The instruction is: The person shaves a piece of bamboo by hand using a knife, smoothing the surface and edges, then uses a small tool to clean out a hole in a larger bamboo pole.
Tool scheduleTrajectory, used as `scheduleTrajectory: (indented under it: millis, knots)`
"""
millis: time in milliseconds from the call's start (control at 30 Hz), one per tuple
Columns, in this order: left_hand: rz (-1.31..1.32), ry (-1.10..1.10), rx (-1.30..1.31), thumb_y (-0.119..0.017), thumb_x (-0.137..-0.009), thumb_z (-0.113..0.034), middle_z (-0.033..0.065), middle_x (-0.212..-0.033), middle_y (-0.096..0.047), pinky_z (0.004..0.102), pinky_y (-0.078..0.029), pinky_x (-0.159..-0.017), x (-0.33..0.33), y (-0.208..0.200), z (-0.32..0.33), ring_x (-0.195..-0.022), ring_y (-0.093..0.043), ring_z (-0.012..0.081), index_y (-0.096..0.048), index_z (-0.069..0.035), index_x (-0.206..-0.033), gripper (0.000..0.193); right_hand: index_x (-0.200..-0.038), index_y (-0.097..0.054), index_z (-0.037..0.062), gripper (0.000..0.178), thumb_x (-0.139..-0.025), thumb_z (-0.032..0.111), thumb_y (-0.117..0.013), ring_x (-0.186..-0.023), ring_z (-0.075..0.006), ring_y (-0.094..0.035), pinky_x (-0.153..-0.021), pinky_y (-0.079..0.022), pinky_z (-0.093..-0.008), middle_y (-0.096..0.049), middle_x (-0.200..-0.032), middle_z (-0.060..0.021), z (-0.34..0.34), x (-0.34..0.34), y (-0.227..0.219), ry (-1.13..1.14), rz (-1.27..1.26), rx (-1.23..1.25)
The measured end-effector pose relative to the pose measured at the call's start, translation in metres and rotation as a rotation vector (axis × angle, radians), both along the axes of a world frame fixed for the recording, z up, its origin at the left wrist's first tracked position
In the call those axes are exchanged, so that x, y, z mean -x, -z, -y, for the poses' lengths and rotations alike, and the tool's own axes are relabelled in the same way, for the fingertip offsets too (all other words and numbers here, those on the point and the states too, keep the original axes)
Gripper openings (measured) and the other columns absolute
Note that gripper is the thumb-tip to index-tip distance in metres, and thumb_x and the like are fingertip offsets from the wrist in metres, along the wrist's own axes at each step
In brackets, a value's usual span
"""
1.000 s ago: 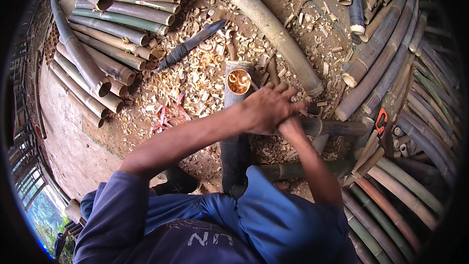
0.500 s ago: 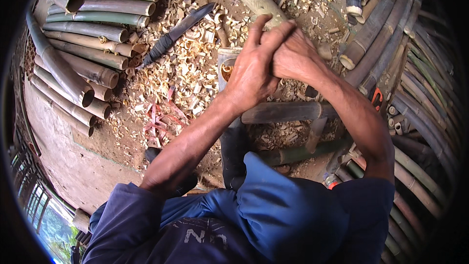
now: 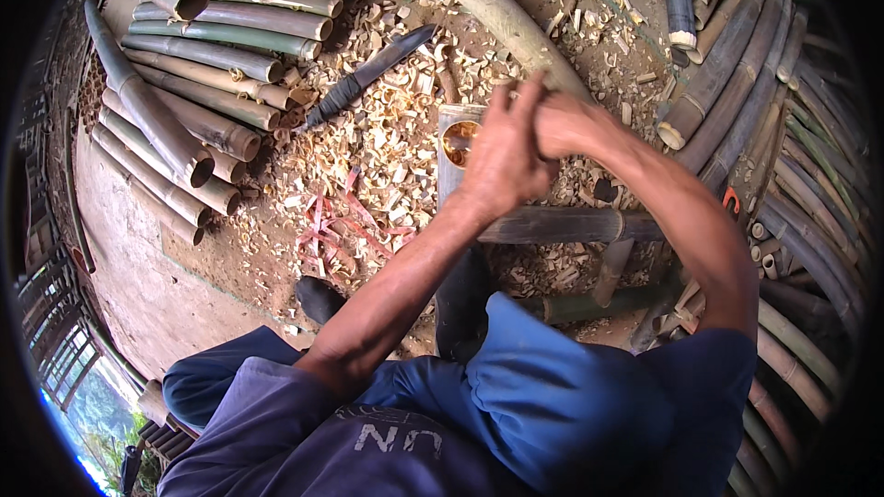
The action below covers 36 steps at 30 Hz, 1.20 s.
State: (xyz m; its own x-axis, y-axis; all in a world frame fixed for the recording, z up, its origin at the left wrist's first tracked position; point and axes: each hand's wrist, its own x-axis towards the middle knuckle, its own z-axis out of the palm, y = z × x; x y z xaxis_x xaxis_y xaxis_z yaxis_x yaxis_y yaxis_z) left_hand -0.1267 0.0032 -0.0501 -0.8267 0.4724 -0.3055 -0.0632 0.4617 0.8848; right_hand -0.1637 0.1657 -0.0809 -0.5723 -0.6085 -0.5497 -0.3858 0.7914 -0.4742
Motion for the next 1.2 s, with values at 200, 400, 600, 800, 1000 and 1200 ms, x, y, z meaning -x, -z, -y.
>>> scheduleTrajectory:
  millis: [200, 400, 600, 800, 1000, 1200]
  knots:
    - [0.119, 0.360, 0.054, -0.086, -0.065, -0.013, 0.0337, -0.146, -0.045, 0.0480, -0.047, -0.114, -0.014, -0.020, 0.012, -0.129, -0.056, 0.0498, -0.040, -0.008, -0.155, 0.101, -0.107, -0.068, 0.0068, 0.021, -0.096, 0.024, -0.064, -0.090, -0.0197, -0.066, -0.087, -0.057, -0.0368, -0.070, -0.102, -0.0150, 0.000, -0.083, -0.001, 0.676, 0.516, 0.047]
    - [0.144, 0.693, -0.042, -0.083, -0.050, -0.007, 0.0174, -0.124, -0.061, 0.0439, -0.052, -0.101, -0.001, 0.002, 0.056, -0.116, -0.064, 0.0382, -0.066, -0.012, -0.130, 0.082, -0.119, -0.063, 0.0102, 0.029, -0.099, 0.032, -0.060, -0.096, -0.0171, -0.066, -0.091, -0.055, -0.0364, -0.069, -0.107, -0.0120, 0.070, -0.115, 0.009, 1.019, 0.670, 0.220]
    - [-0.253, 0.513, -0.066, -0.082, -0.053, -0.002, 0.0256, -0.152, -0.044, 0.0445, -0.040, -0.118, -0.008, -0.015, 0.099, -0.139, -0.046, 0.0420, -0.049, -0.008, -0.150, 0.103, -0.130, -0.059, 0.0136, 0.038, -0.103, 0.041, -0.057, -0.103, -0.0145, -0.066, -0.095, -0.053, -0.0360, -0.068, -0.111, -0.0090, 0.138, -0.120, -0.030, 1.604, 0.879, 0.987]
    - [0.431, 0.266, 0.174, -0.074, -0.077, -0.011, 0.0302, -0.128, -0.056, 0.0533, -0.054, -0.095, -0.068, -0.065, 0.178, -0.113, -0.064, 0.0472, -0.034, 0.002, -0.149, 0.084, -0.119, -0.060, 0.0113, 0.030, -0.109, 0.038, -0.048, -0.113, -0.0197, -0.062, -0.101, -0.048, -0.0433, -0.066, -0.117, -0.0095, 0.138, -0.153, -0.037, 1.754, 1.055, 1.316]
    - [-0.200, 0.488, 0.756, -0.068, -0.083, -0.013, 0.0143, -0.080, -0.069, 0.0419, -0.059, -0.063, -0.023, -0.059, 0.171, -0.074, -0.074, 0.0293, -0.061, -0.001, -0.091, 0.016, -0.120, -0.062, 0.0052, 0.030, -0.109, 0.029, -0.048, -0.109, -0.0243, -0.069, -0.096, -0.059, -0.0459, -0.069, -0.113, -0.0113, 0.137, -0.135, -0.017, 1.732, 1.387, 1.350]
    - [0.120, 0.918, 0.378, -0.080, -0.069, -0.022, 0.0156, -0.070, -0.070, 0.0405, -0.055, -0.059, 0.106, -0.028, 0.188, -0.062, -0.070, 0.0284, -0.074, -0.001, -0.080, 0.025, -0.118, -0.060, -0.0028, 0.032, -0.106, 0.026, -0.053, -0.100, -0.0292, -0.072, -0.096, -0.060, -0.0449, -0.070, -0.104, -0.0151, 0.157, -0.098, -0.019, 1.801, 1.378, 1.476]
